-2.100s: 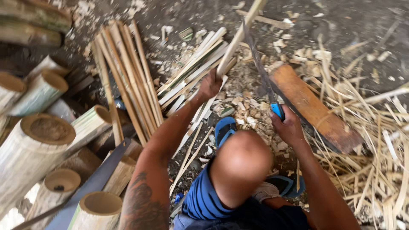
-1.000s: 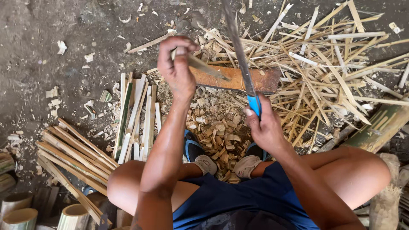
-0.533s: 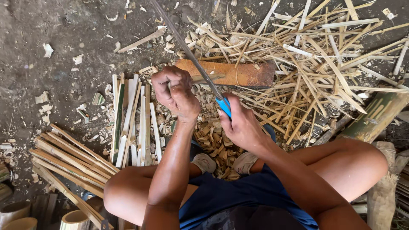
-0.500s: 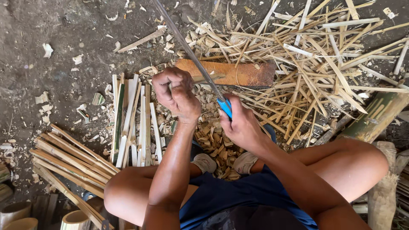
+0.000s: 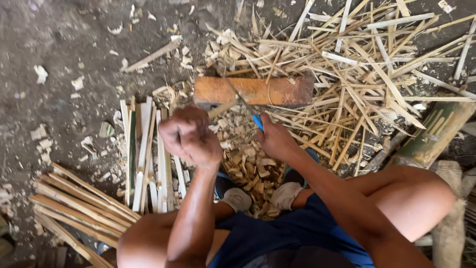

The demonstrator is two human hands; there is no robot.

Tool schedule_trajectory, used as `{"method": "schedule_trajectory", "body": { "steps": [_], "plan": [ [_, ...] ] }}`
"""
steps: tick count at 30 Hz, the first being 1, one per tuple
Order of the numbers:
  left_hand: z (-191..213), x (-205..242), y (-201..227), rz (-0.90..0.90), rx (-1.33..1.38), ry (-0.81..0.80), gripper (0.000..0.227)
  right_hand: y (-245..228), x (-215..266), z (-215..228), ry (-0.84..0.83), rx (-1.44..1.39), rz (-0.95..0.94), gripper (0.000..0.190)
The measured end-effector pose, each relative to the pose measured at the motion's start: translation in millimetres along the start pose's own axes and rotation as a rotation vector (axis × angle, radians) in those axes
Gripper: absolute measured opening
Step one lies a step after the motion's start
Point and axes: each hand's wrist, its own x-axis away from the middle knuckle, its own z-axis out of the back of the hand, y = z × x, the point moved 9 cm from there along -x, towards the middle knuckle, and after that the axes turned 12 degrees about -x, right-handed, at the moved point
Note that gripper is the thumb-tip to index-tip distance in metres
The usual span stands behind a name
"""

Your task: The person sits on the floor and uses a knife to shave and smooth bamboo sticks. They repeatedly pick up sticks, shave them against a wooden block, and place the finished pieces aside.

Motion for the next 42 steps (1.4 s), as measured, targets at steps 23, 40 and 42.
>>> {"method": "schedule_trajectory", "body": {
  "steps": [23, 40, 42],
  "plan": [
    [32, -21, -29, 0.094, -0.027, 0.152, 0.008, 23, -44, -13, 0.143, 0.192, 0.307, 0.029],
    [20, -10, -26, 0.053, -0.057, 0.085, 0.023, 178, -99, 5, 0.16, 0.348, -0.109, 0.056],
    [23, -4, -25, 0.078, -0.049, 0.094, 0.019, 217, -91, -4, 0.161, 0.252, -0.159, 0.048]
  ]
}}
